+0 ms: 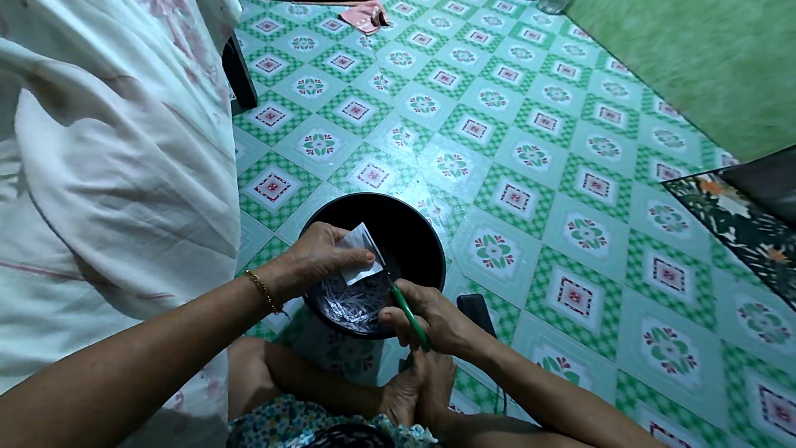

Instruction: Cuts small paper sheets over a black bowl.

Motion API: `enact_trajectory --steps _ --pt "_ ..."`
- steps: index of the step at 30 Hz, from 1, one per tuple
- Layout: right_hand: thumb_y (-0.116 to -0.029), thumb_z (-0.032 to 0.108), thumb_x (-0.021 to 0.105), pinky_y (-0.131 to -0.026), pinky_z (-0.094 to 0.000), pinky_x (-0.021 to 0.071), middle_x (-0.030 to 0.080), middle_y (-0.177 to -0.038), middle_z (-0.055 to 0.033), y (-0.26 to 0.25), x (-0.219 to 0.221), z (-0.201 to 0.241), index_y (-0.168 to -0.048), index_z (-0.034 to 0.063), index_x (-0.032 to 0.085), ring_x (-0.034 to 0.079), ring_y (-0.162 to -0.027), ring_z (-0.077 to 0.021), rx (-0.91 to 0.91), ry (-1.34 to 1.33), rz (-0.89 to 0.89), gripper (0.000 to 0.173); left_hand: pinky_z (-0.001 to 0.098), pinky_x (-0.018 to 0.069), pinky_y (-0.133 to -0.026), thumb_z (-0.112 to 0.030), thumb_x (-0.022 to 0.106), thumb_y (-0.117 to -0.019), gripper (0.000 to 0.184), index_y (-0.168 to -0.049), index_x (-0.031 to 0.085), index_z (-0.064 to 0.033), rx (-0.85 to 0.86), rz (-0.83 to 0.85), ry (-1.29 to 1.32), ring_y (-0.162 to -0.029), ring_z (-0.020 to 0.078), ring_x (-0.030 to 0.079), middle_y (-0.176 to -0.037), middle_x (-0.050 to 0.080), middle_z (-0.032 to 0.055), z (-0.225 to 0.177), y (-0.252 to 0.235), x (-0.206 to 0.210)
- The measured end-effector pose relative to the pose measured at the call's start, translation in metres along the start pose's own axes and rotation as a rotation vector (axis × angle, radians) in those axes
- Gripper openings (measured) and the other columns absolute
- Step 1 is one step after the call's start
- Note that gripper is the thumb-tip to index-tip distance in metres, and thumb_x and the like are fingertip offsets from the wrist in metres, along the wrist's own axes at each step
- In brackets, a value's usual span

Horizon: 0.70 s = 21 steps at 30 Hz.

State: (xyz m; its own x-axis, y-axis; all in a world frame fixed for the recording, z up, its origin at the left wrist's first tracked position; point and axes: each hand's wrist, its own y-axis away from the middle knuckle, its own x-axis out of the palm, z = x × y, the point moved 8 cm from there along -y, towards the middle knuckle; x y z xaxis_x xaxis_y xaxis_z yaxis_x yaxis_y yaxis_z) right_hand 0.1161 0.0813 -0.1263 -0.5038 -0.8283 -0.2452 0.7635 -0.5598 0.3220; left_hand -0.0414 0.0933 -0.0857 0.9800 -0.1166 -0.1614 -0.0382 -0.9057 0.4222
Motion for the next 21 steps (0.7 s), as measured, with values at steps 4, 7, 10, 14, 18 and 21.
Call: enact_trajectory --steps 4,7,10,14,18,21 --pt "-0.1002 0.040 0.060 -0.056 -0.0169 0.0494 0.055 -0.065 0.0080 0.000 0.003 0.001 -0.097 0.0064 0.054 0.056 -0.054 0.0005 0.001 -0.042 0.019 0.034 0.0219 0.0554 -0.064 -0.002 0.068 -0.0943 0.011 -0.084 0.069 -0.0022 -0.033 0.017 0.019 -0.062 0.0055 0.065 -0.069 0.068 0.0013 0.002 0.001 0.001" --pt "-0.0999 0.042 0.058 -0.061 -0.0201 0.0501 0.057 -0.072 0.0040 0.000 0.004 0.004 -0.105 0.0014 0.055 0.058 -0.061 -0.0016 0.004 -0.002 0.039 0.041 0.0208 0.0547 -0.061 -0.001 0.068 -0.0944 0.011 -0.083 0.069 -0.0009 -0.022 0.067 0.013 -0.060 0.0058 0.064 -0.068 0.067 0.0028 0.005 0.002 0.007" --pt "-0.1004 0.040 0.059 -0.056 -0.0175 0.0494 0.055 -0.067 0.0068 -0.001 0.003 0.003 -0.100 0.0048 0.055 0.057 -0.055 0.0001 0.009 -0.027 0.022 0.036 0.0204 0.0543 -0.060 -0.001 0.068 -0.0945 0.012 -0.083 0.068 -0.0010 -0.014 0.068 0.028 -0.059 0.0058 0.064 -0.067 0.067 0.0029 0.007 0.001 0.008" --pt "-0.1005 0.034 0.063 -0.050 -0.0148 0.0471 0.054 -0.059 0.0099 -0.002 0.004 0.001 -0.091 0.0095 0.054 0.055 -0.049 0.0020 0.008 -0.098 0.015 0.028 0.0214 0.0549 -0.062 -0.002 0.068 -0.0945 0.011 -0.083 0.068 -0.0007 -0.027 0.073 0.035 -0.061 0.0067 0.064 -0.068 0.068 0.0035 0.009 0.001 0.007" --pt "-0.1006 0.035 0.061 -0.052 -0.0156 0.0481 0.055 -0.060 0.0093 -0.002 0.006 0.000 -0.093 0.0090 0.054 0.056 -0.050 0.0011 0.009 -0.120 0.048 0.028 0.0187 0.0545 -0.062 0.000 0.068 -0.0937 0.012 -0.082 0.068 -0.0022 -0.064 0.109 0.013 -0.061 0.0040 0.064 -0.068 0.067 0.0002 0.010 0.003 0.012" --pt "-0.0995 0.032 0.064 -0.049 -0.0145 0.0471 0.055 -0.057 0.0102 -0.002 0.005 0.000 -0.090 0.0099 0.055 0.055 -0.047 0.0021 -0.002 -0.145 0.037 0.026 0.0180 0.0542 -0.062 -0.001 0.068 -0.0941 0.012 -0.082 0.068 -0.0027 -0.066 0.122 -0.001 -0.061 0.0033 0.064 -0.068 0.067 -0.0007 0.010 0.004 0.013"
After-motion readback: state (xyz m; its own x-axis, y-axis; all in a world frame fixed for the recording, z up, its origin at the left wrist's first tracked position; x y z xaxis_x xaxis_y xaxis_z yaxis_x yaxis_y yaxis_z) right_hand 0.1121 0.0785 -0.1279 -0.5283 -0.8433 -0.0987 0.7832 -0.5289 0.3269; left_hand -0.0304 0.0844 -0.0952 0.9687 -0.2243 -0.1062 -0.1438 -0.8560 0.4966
